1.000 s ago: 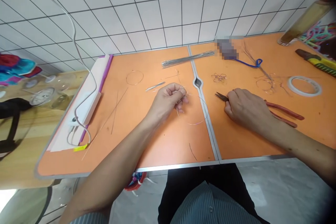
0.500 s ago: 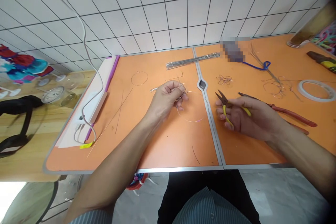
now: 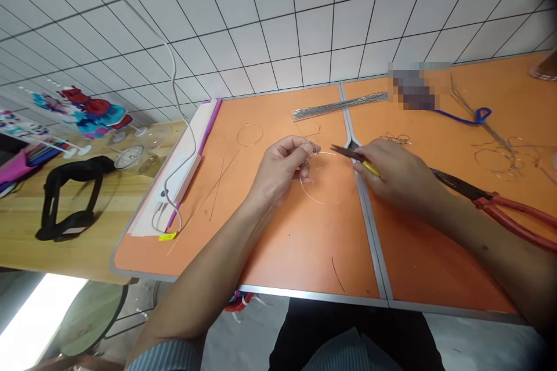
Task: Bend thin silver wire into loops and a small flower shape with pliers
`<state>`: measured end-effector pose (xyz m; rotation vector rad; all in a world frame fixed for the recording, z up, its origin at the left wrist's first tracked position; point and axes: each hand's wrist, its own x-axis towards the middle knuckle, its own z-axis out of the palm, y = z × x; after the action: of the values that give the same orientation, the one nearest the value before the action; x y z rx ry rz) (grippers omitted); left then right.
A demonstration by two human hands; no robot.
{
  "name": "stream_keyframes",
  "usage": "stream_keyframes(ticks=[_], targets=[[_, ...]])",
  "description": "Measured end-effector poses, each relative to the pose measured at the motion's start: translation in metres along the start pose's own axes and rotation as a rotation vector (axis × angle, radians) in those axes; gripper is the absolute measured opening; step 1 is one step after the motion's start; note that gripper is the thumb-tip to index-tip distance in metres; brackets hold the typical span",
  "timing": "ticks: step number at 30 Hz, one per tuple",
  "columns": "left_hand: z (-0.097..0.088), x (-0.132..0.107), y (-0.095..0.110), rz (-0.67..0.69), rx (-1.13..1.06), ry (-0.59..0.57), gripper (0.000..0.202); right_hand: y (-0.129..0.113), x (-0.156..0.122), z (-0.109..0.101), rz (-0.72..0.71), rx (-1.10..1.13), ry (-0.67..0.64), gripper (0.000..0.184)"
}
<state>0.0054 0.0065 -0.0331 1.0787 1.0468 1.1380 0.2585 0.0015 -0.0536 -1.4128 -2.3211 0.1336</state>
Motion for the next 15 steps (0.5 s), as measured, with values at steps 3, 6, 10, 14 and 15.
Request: stream_keyframes(ticks=[3, 6, 10, 14, 15], targets=[[0.002, 0.000, 0.000, -0.017, -0.058, 0.005, 0.028, -0.002, -0.005, 0.014, -0.043, 0.013, -0.010, 0.025], [0.004, 0.001, 0.000, -0.012, -0.116, 0.019, 0.029, -0.012, -0.007, 0.018, -0.053, -0.008, 0.002, 0.022], [0.007, 0.000, -0.002, -0.014, -0.143, 0.027, 0.032, -0.018, -0.004, 0.018, -0.077, -0.053, 0.043, 0.025], [0.010, -0.003, -0.003, -0.007, -0.142, 0.027, 0.031, -0.016, -0.005, 0.022, -0.153, -0.086, 0.108, 0.033], [0.011, -0.004, -0.003, -0.004, -0.142, 0.028, 0.030, -0.015, -0.005, 0.024, -0.168, -0.092, 0.128, 0.034]])
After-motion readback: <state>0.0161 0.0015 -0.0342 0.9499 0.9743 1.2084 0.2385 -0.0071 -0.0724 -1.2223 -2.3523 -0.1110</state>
